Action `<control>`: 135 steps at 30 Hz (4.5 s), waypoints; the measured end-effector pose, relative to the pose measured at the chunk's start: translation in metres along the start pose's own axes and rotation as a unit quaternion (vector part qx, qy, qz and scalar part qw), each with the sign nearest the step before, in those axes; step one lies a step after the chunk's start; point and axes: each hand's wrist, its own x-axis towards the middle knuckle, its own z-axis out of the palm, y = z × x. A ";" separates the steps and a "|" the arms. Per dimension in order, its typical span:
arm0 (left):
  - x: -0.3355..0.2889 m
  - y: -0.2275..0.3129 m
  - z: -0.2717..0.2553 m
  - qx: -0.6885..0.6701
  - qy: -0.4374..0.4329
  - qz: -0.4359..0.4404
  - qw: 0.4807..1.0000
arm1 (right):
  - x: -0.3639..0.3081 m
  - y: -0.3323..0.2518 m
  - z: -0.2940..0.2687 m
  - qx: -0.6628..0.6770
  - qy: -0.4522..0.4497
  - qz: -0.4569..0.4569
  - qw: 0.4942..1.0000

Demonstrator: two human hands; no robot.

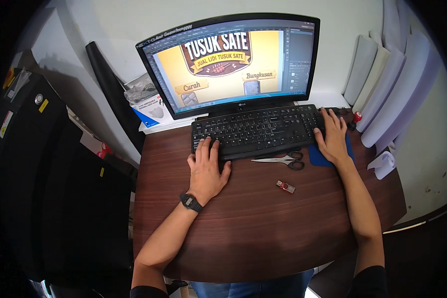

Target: Designing a promotional banner for satay skewers on a computer.

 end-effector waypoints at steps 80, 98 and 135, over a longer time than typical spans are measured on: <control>0.001 -0.006 0.004 -0.091 -0.012 0.061 0.994 | -0.002 0.054 0.015 0.030 0.029 0.077 0.996; 0.000 -0.004 0.002 -0.093 -0.010 0.064 0.994 | -0.004 0.053 0.013 0.047 0.045 0.069 0.996; 0.017 0.000 -0.001 -0.136 0.018 0.140 0.981 | -0.001 0.045 0.007 0.057 0.043 0.099 0.993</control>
